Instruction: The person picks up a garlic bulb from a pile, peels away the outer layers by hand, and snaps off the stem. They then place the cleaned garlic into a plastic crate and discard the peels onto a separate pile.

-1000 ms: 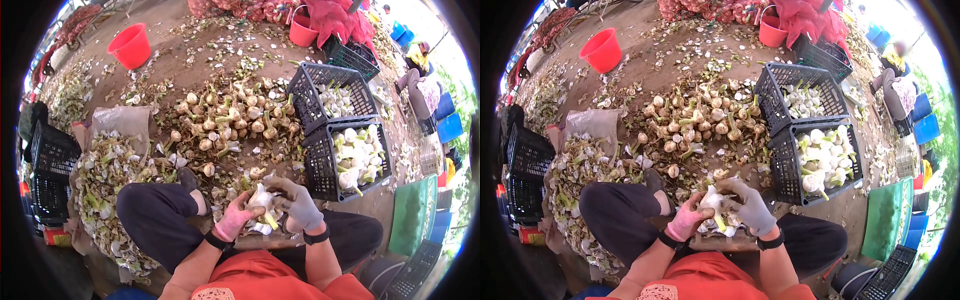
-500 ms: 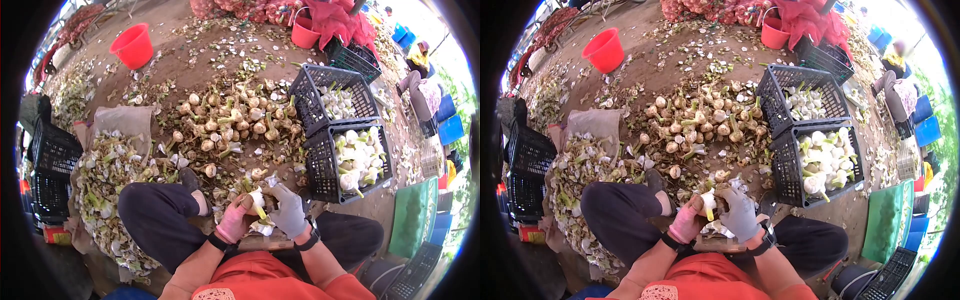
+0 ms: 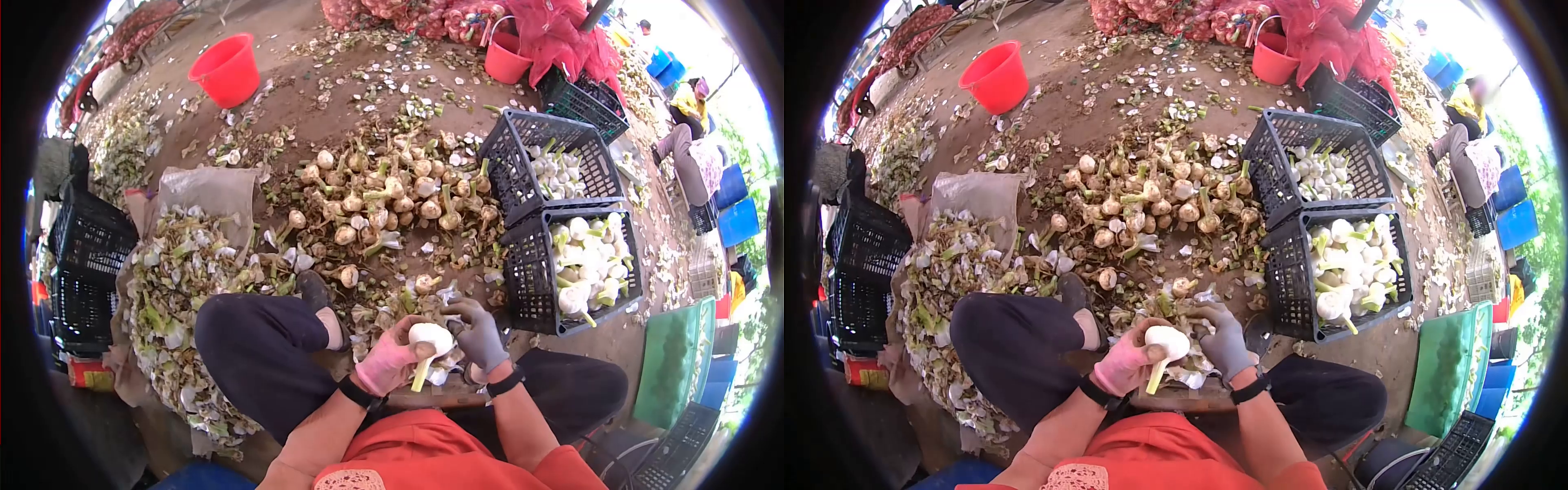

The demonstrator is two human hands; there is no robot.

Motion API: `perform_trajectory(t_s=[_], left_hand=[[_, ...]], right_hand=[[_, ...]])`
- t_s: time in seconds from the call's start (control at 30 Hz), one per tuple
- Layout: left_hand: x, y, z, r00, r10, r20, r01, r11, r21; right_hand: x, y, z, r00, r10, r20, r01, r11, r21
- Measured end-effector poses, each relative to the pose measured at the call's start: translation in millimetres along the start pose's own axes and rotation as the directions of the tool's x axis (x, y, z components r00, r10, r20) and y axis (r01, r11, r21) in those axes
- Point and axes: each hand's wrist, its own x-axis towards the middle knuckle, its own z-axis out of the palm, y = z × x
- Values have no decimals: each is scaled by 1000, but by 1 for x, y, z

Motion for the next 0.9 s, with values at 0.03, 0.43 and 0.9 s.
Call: perform_trajectory(t_s=[0.03,0.43,0.9], left_hand=[[3,-2,-3,995,58,-76,-41,979,200],[16,-14,7,930,346,-126,-211,780,589],[46,-23,-2,917,209,-340,48,788,614]], right_hand=[[3,-10,-11,977,183,107,-211,894,395],[19,-38,-95,902,431,-18,-328,712,621],[108,82,-105,885,147,-442,-125,989,79]])
